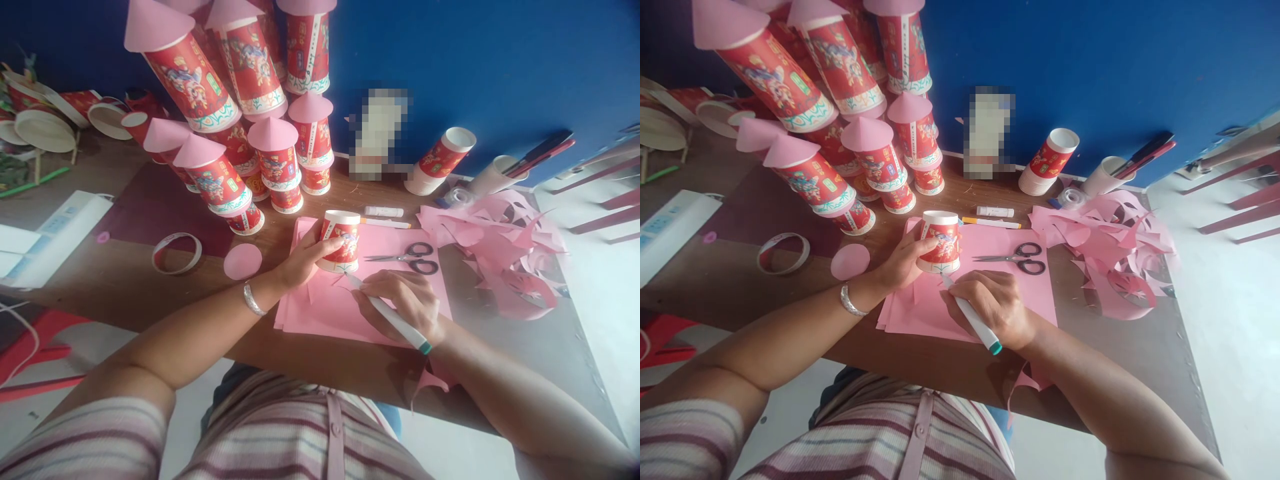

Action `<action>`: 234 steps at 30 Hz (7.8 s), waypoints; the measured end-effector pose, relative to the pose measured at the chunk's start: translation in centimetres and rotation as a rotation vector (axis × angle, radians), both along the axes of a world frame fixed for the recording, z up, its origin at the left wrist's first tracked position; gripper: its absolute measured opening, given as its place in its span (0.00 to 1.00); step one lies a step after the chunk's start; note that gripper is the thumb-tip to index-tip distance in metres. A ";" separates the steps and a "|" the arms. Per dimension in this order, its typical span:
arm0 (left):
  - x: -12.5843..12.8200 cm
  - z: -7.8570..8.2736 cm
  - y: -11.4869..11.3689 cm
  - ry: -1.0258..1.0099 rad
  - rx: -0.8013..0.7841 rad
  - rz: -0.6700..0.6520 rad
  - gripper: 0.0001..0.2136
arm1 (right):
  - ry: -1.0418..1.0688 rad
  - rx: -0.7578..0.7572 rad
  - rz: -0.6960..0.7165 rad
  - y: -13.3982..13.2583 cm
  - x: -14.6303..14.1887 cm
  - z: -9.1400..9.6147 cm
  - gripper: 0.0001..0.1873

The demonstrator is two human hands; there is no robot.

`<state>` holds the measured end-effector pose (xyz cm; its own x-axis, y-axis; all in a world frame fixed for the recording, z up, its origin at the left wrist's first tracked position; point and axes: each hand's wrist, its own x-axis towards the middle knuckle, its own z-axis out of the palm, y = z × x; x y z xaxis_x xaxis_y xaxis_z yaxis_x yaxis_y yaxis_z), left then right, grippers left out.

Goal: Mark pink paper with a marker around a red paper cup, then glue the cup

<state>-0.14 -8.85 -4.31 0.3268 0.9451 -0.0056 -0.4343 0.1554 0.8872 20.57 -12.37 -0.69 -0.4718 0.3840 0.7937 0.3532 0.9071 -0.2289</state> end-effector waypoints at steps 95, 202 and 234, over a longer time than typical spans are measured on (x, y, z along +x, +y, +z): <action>-0.2 -0.3 0.0 0.028 -0.028 -0.011 0.21 | -0.005 0.013 -0.051 0.2 0.0 -0.2 0.08; 0.0 0.1 0.0 -0.042 -0.007 0.029 0.14 | -0.053 0.042 -0.038 0.2 0.2 -0.6 0.09; -0.1 -0.3 0.2 -0.052 -0.024 0.014 0.16 | -0.059 0.031 -0.041 0.3 0.2 -0.3 0.09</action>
